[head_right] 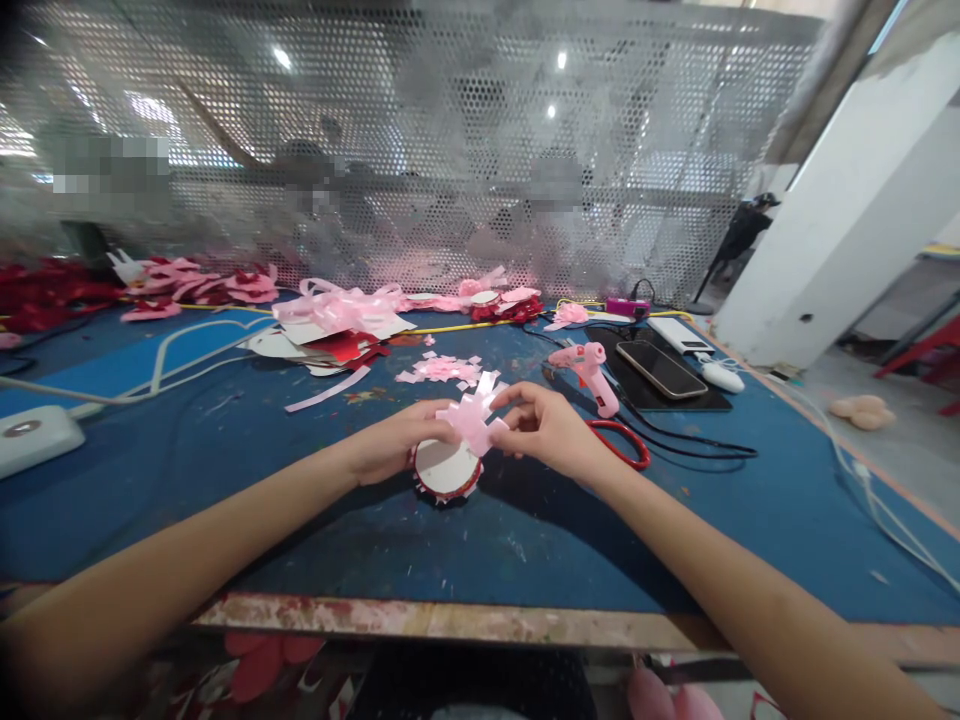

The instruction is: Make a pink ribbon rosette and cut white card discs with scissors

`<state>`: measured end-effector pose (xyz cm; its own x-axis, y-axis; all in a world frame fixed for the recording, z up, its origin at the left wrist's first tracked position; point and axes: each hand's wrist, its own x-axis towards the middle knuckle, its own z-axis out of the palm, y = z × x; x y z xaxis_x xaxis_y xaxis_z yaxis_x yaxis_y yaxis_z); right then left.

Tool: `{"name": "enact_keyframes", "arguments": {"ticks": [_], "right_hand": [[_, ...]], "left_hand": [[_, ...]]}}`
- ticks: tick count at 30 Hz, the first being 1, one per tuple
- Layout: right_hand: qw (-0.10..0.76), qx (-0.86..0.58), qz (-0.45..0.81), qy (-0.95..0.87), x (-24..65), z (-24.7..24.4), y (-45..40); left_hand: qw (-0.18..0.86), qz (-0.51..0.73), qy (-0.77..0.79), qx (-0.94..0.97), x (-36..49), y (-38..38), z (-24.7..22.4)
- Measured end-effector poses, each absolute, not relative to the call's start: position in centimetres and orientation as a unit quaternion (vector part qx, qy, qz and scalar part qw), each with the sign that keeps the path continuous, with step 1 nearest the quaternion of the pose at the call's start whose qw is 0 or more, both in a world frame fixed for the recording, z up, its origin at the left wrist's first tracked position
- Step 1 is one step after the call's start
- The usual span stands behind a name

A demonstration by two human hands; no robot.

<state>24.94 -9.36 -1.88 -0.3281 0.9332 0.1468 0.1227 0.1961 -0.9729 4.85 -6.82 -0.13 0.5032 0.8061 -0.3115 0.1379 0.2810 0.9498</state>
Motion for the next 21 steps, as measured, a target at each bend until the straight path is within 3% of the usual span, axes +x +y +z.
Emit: {"name": "enact_keyframes", "arguments": {"ticks": [21], "right_hand": [[0.433,-0.417,0.475,-0.642,24.30,-1.85,-9.73]], "left_hand": [[0.599,0.271,0.432,0.618,4.91,-6.77,-0.59]]}}
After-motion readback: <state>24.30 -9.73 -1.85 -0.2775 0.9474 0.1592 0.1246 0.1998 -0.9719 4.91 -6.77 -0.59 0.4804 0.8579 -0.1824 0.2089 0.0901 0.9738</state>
